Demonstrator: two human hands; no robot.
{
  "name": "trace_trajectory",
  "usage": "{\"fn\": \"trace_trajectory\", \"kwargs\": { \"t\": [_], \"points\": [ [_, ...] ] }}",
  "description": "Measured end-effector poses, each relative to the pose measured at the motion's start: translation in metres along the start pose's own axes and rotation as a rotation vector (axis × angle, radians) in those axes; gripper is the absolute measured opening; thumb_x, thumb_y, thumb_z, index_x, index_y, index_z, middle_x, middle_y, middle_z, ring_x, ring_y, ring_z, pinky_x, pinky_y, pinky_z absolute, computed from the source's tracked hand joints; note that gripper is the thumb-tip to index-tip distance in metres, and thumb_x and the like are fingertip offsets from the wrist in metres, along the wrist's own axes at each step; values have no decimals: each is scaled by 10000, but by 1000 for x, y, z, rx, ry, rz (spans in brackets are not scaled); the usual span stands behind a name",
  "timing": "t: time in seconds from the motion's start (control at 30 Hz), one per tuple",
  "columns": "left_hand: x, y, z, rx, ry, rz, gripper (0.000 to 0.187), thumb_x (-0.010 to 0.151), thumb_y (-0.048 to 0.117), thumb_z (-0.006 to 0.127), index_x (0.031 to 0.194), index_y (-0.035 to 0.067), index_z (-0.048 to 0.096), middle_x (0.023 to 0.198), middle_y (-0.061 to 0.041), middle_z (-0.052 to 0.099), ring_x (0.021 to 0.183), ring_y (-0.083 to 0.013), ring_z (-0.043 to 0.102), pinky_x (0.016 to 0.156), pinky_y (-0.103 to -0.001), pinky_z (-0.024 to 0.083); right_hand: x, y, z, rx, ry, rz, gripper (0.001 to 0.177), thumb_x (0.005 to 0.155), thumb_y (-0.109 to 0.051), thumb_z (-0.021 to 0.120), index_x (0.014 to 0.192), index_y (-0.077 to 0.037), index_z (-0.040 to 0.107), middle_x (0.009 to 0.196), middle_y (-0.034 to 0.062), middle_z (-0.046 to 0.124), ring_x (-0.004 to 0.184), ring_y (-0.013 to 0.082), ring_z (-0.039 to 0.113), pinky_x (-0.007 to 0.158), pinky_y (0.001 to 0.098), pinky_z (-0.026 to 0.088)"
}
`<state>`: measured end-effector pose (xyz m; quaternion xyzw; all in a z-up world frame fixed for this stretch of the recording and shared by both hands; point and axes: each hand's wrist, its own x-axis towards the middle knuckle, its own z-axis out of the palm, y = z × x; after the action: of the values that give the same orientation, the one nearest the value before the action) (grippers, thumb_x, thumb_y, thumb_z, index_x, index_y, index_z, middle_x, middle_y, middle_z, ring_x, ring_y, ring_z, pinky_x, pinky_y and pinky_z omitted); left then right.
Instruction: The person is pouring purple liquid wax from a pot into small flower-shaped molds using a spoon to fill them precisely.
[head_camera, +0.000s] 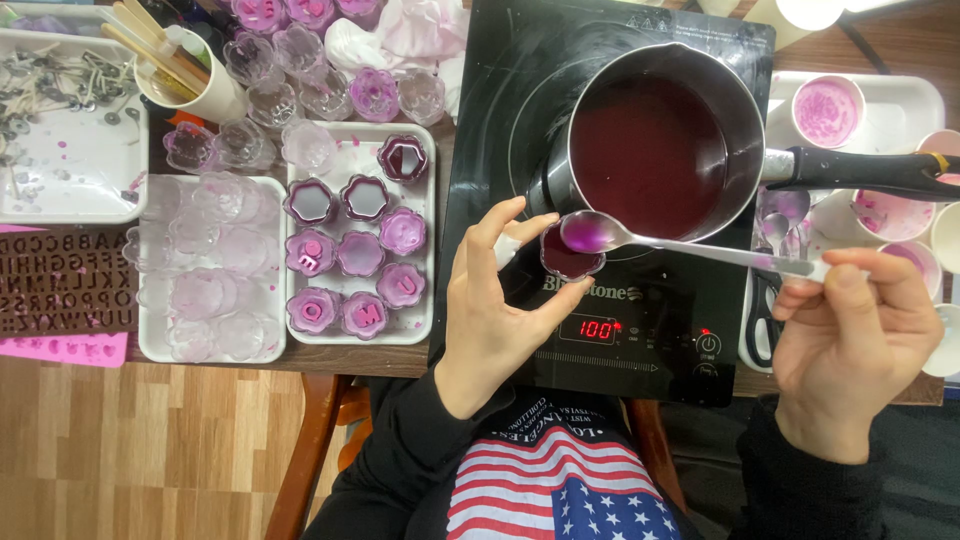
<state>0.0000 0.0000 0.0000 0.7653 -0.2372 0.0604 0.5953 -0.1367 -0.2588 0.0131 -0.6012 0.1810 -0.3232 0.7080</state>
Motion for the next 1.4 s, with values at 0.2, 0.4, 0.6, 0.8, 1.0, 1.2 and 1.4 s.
{"fn": "trace_trajectory", "kwargs": {
  "t": [0.2, 0.4, 0.6, 0.8, 1.0, 1.2, 1.4],
  "points": [
    [-1, 1, -2, 13, 5, 5, 843, 812, 165, 924, 1464, 67, 399, 1289, -70, 720, 1220, -239, 671, 1098, -365, 496, -11, 4, -13, -174, -92, -141, 42, 1192, 40, 579, 1152, 48, 587, 914, 191, 681, 778, 216, 686, 747, 307, 591],
    [-2, 2, -3, 1, 14, -1, 833, 823, 164, 918, 1468, 67, 399, 1294, -66, 724, 1217, -238, 671, 1101, -363, 497, -12, -1, -5, -133, -28, -156, 71, 1196, 27, 561, 1130, 29, 587, 894, 169, 674, 734, 193, 667, 703, 280, 571],
    [-3, 3, -7, 6, 14, 0, 831, 818, 154, 919, 1462, 69, 400, 1289, -69, 728, 1204, -239, 664, 1087, -365, 494, 3, 5, -18, 35, 18, -60, 96, 1227, 28, 556, 1141, 52, 589, 937, 138, 623, 761, 169, 612, 680, 252, 513],
    [-3, 7, -11, -7, 23, -4, 836, 820, 146, 922, 1465, 69, 397, 1285, -68, 731, 1206, -234, 663, 1086, -361, 494, 24, 22, -23, -51, 61, -137, 93, 1210, -8, 558, 1152, 56, 590, 945, 157, 624, 827, 198, 658, 744, 288, 577],
    [-5, 6, -14, 1, 25, 5, 839, 823, 154, 922, 1467, 64, 391, 1290, -71, 728, 1208, -226, 664, 1080, -354, 503, 19, 24, 6, -207, 22, -194, 73, 1181, 14, 581, 1164, 84, 589, 977, 161, 654, 875, 225, 733, 785, 328, 645],
    [-6, 5, -17, 6, 35, 8, 838, 819, 157, 925, 1464, 65, 397, 1280, -74, 732, 1196, -223, 668, 1072, -352, 501, 11, 17, 42, -330, -7, -239, 58, 1174, 20, 632, 1155, 70, 609, 921, 150, 693, 810, 187, 730, 720, 275, 631],
    [-9, 4, -18, -10, 28, 12, 836, 836, 160, 918, 1477, 72, 388, 1294, -72, 726, 1209, -224, 668, 1076, -351, 505, 5, 10, 62, -388, -4, -211, 66, 1134, 36, 651, 1179, 50, 605, 927, 148, 700, 811, 166, 724, 716, 239, 609]
  ]
}}
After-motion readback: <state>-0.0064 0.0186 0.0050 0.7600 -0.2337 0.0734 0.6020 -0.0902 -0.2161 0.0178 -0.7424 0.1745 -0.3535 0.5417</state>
